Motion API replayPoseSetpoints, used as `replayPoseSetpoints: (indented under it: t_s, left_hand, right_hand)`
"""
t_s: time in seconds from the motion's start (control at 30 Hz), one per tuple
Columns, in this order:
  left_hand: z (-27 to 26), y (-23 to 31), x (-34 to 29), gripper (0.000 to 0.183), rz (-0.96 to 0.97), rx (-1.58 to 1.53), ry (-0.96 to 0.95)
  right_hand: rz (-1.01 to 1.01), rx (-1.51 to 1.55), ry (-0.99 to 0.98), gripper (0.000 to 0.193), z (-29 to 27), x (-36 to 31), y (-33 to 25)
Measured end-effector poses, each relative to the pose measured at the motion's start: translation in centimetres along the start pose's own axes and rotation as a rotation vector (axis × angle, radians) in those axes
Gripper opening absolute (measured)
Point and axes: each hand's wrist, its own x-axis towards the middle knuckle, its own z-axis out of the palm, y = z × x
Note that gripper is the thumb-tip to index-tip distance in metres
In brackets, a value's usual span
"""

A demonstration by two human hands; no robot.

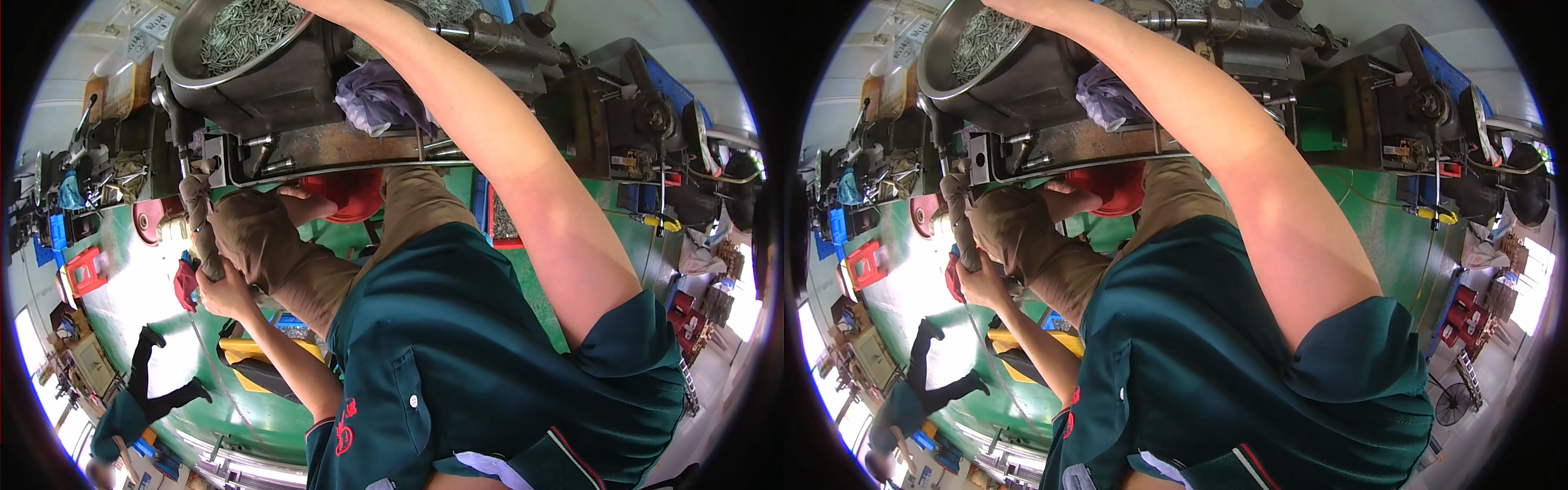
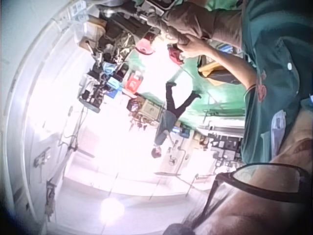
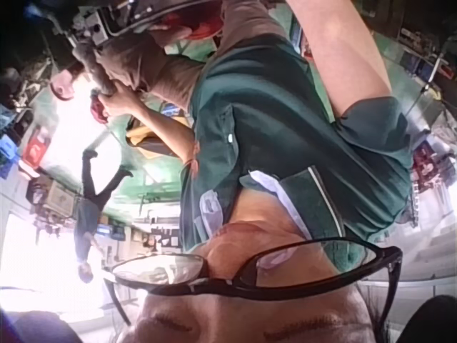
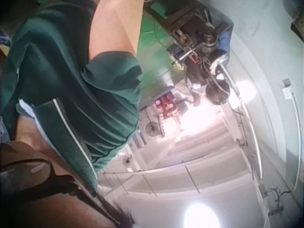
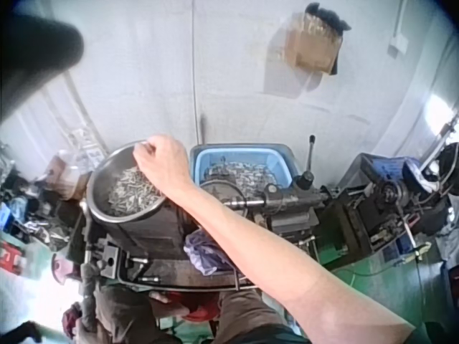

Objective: The person is manually feeding small metal parts into a processing machine on a fabrication floor.

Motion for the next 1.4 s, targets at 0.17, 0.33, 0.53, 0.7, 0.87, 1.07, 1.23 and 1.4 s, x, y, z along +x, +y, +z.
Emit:
replayPoseSetpoints:
  t_s: [0.17, 0.33, 0.53, 0.7, 0.87, 1.07, 1.23, 1.4]
  left_hand:
    - [0.1, -0.1, -0.2, 0.033, -0.022, -0.001, -0.033]
    - [0.0, -0.1, 0.0, 0.034, -0.019, -0.023, -0.019]
    - [0.3, 0.2, 0.1, 0.034, -0.031, -0.007, -0.024]
    - [0.2, 0.3, 0.0, 0.034, -0.035, -0.008, -0.02]
    - [0.1, 0.0, -0.2, 0.034, -0.024, 0.0, -0.011]
    - [0.2, 0.1, -0.1, 0.034, -0.038, -0.017, -0.019]
    - [0.3, 0.0, -0.1, 0.033, -0.029, -0.016, -0.01]
    - [0.2, 0.2, 0.0, 0.033, -0.031, -0.011, -0.017]
  right_hand:
    - [0.01, -0.061, -0.016, 0.029, 0.1, -0.1, 0.4]
    - [0.014, -0.031, -0.008, 0.028, 0.1, 0.1, 0.1]
    - [0.016, -0.019, 0.005, 0.028, 0.1, 0.2, 0.3]
    - [0.03, -0.065, -0.014, 0.027, 0.0, 0.1, 0.3]
    - [0.011, -0.035, 0.013, 0.028, 0.1, -0.1, 0.1]
    - [0.015, -0.017, -0.004, 0.029, 0.0, -0.1, 0.1]
    - [0.021, -0.035, -0.019, 0.029, -0.1, 0.1, 0.2]
    - [0.019, -0.02, -0.017, 0.029, -0.1, 0.1, 0.3]
